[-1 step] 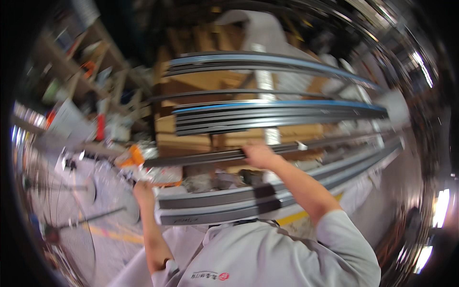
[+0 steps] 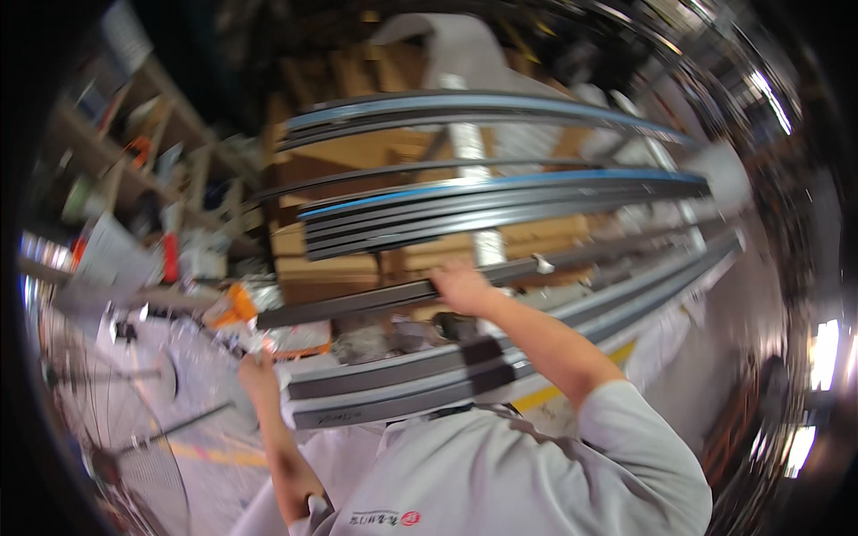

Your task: The person wraps long metal profiles with foam padding, cutting the padding to size with shears and securing the ends with tape.

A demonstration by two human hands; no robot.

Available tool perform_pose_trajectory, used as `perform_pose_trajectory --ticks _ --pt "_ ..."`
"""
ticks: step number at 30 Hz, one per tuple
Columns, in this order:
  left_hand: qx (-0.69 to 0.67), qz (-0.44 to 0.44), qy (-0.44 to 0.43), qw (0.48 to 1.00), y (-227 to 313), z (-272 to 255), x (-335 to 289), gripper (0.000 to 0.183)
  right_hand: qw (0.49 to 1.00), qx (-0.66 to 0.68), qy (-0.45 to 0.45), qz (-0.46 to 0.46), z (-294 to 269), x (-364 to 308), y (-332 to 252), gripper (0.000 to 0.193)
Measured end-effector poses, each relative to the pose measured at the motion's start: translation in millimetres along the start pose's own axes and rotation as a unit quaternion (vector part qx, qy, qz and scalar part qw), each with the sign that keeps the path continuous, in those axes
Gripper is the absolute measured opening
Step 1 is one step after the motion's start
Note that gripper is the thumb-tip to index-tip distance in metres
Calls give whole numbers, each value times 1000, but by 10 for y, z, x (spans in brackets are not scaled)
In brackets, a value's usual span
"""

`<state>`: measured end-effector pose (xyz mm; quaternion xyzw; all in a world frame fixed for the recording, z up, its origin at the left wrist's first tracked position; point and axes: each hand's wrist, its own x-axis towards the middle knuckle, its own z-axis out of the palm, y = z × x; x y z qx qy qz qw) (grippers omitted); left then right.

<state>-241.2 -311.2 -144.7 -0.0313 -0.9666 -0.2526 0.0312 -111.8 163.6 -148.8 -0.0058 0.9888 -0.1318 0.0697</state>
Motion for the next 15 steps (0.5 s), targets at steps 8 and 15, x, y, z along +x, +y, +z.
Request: perform_pose_trajectory --ticks 8,15 --pt "-158 107 73 979 1117 47 -91 15 990 23 66 121 39 -290 -125 50" --pt "-329 148 -188 913 2399 973 -387 50 835 19 293 466 89 -1078 968 31"
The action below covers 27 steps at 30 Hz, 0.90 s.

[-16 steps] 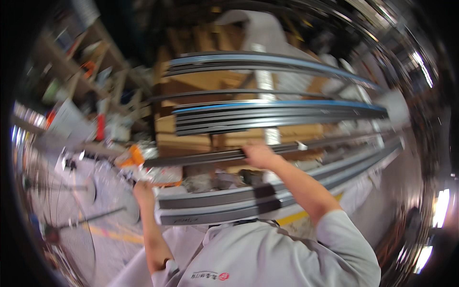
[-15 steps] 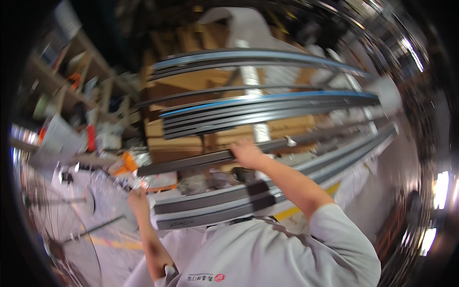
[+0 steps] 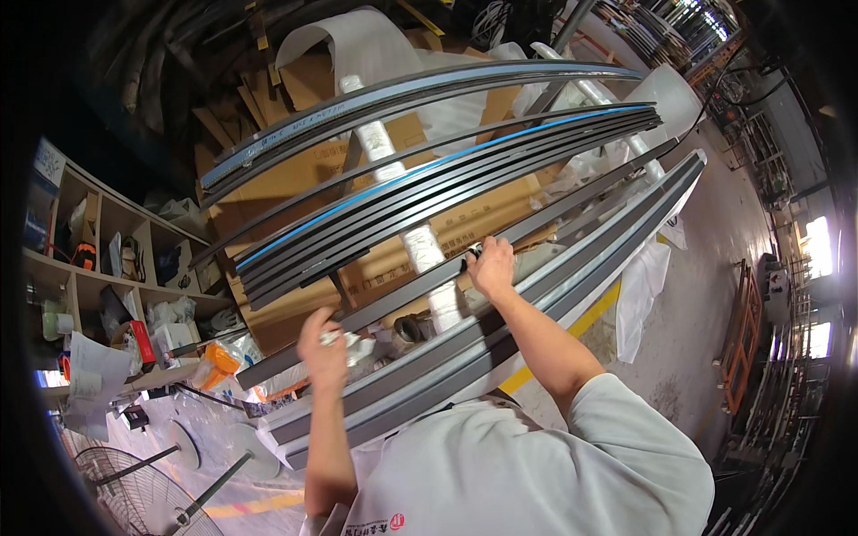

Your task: The person wraps long metal profiles with foam padding, cutting the padding to size with shears and securing the ends with tape.

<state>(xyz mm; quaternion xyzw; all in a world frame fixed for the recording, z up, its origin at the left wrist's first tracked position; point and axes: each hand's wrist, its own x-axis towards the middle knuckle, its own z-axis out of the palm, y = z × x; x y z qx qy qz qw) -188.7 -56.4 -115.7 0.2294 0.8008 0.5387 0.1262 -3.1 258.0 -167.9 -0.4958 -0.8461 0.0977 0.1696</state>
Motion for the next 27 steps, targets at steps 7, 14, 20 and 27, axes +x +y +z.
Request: perform_pose_trajectory --ticks 7,14,20,27 --pt "239 272 -218 906 116 1640 363 31 961 223 -123 108 499 264 697 18" --pt "438 277 -302 800 75 2016 403 54 855 422 -201 223 263 179 716 12" --pt "536 302 -310 725 46 2001 504 41 981 160 -19 -111 -196 -12 628 10" --pt "474 175 -402 764 246 1949 872 20 969 66 -236 10 -303 102 589 13"
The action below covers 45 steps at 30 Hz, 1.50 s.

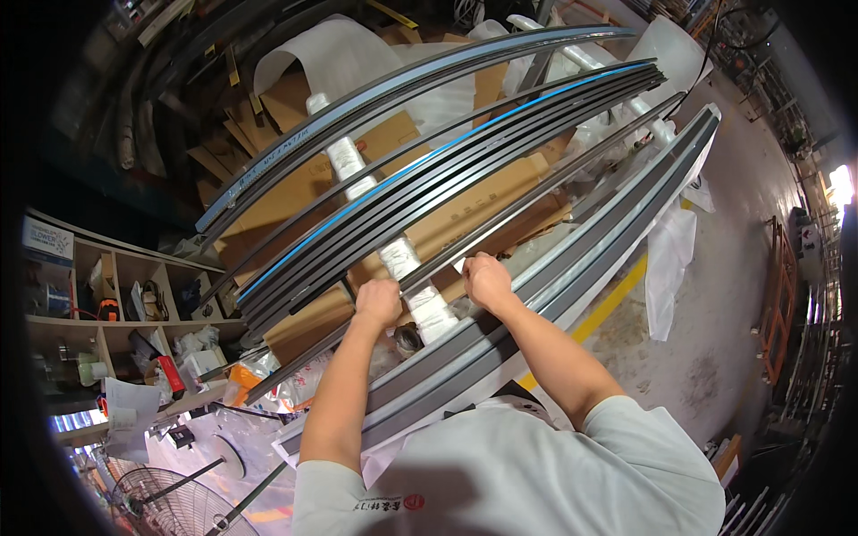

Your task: The person wraps long metal profiles with foam padding, cutting the padding to size with shears and securing the ends with tape.

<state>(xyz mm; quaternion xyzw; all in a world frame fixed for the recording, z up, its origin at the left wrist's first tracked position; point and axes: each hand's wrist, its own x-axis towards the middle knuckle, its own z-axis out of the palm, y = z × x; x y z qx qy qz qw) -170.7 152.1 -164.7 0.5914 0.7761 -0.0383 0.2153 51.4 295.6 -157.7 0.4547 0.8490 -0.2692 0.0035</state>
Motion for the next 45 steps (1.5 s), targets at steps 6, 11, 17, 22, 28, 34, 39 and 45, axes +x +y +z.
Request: perform_pose_trajectory --ticks 6,11,17,22,28,34,39,45 --pt "-184 -66 -87 977 -348 15 192 30 993 -43 -97 48 177 312 18 18" --pt "-216 -93 -139 962 -271 -286 251 30 982 -59 -130 127 366 545 242 25" --pt "-6 -20 -33 999 -128 -309 101 22 954 -145 -261 18 158 640 192 30" --pt "185 -8 89 979 175 197 -185 11 987 -12 -102 -122 -495 120 128 20" --pt "75 19 46 996 118 -50 -327 10 958 274 -40 -80 -1089 -531 433 26" --pt "-247 128 207 938 1271 -850 -286 24 863 478 -161 -47 -1568 -1127 822 39" --pt "-456 314 133 822 2997 -975 -165 23 757 631 -156 -63 -1793 -1582 952 10" --pt "-449 304 212 813 3962 -766 23 15 650 759 -12 27 -1975 -2200 1570 31"
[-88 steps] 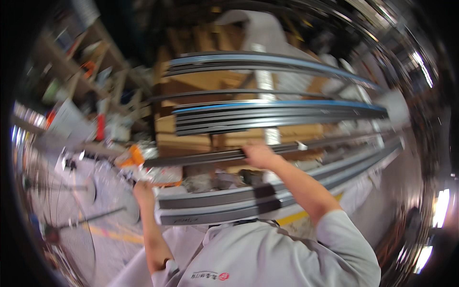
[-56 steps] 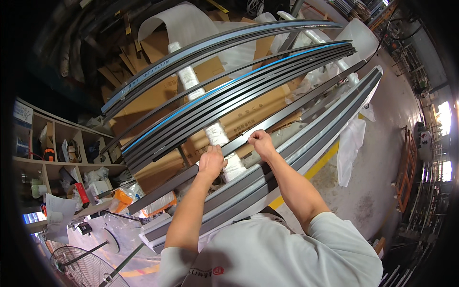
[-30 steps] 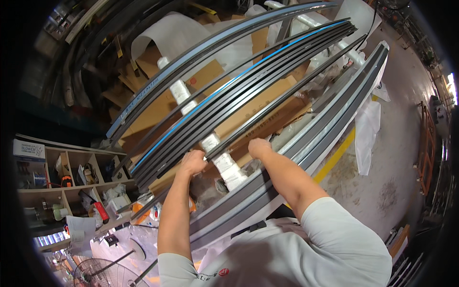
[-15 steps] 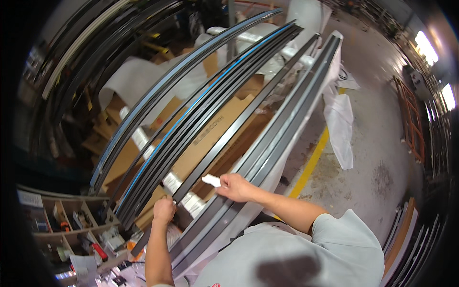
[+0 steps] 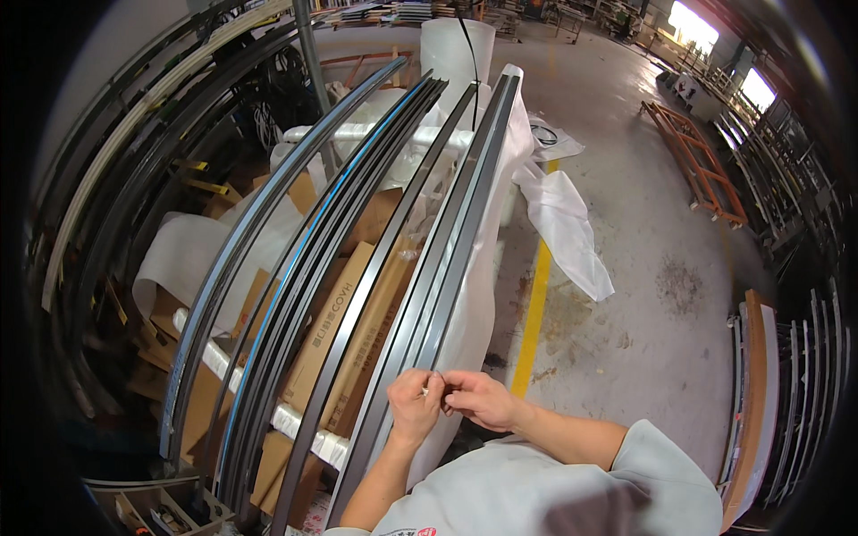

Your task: The person wraps long metal profiles with foam padding, cutting the padding to size with shears and securing the ends with tape.

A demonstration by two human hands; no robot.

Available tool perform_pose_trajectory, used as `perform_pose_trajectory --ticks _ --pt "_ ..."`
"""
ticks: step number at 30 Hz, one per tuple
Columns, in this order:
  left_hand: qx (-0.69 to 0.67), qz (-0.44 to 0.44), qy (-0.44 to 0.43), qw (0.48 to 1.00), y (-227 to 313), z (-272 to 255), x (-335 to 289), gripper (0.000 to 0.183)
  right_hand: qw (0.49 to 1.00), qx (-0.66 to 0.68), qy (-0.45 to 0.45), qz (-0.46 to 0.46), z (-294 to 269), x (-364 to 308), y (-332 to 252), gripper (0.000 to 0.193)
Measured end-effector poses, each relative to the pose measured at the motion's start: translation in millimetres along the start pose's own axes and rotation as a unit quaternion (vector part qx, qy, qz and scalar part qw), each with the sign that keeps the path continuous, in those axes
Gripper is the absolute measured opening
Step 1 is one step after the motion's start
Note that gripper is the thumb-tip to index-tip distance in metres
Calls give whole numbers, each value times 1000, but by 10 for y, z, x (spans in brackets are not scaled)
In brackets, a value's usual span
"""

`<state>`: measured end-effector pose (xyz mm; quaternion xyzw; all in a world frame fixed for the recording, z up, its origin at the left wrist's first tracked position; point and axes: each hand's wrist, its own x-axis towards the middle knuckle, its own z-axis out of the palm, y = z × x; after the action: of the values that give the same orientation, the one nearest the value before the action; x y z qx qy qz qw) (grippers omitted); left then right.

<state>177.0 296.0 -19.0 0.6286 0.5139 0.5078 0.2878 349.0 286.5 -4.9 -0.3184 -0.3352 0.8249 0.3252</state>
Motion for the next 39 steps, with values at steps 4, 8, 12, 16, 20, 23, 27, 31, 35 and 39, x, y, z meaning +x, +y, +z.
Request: perform_pose_trajectory --ticks 4,8,12,16,20,23,27,31,35,39 --pt "-191 -198 -5 961 -130 465 245 50 930 -231 193 -211 -206 -14 -104 38" --pt "-491 -431 -68 754 194 1046 880 61 774 -408 226 -427 -757 183 -655 57" --pt "-405 -415 -25 815 344 2044 1380 33 755 -373 272 -465 -1543 428 -1220 54" --pt "-479 -380 -68 788 508 3027 2045 21 700 -387 345 -491 -2490 562 -2070 47" --pt "-484 -390 -89 779 677 3661 2729 28 658 -465 348 -479 -3258 748 -2732 49" --pt "-482 -419 -55 767 573 3903 3234 31 624 -499 362 -480 -3626 1144 -3106 47" --pt "-384 -399 43 831 -49 4251 3821 33 608 -529 344 -482 -3997 1765 -3514 46" --pt "-241 -295 19 924 -578 4499 4802 48 652 -569 267 -424 -4531 2271 -4056 44" --pt "-146 -207 152 955 -1409 4316 5886 48 676 -599 276 -328 -5234 2512 -4725 23" --pt "-129 -262 264 919 -2181 3828 6535 56 693 -585 323 -271 -6007 2874 -5540 13"
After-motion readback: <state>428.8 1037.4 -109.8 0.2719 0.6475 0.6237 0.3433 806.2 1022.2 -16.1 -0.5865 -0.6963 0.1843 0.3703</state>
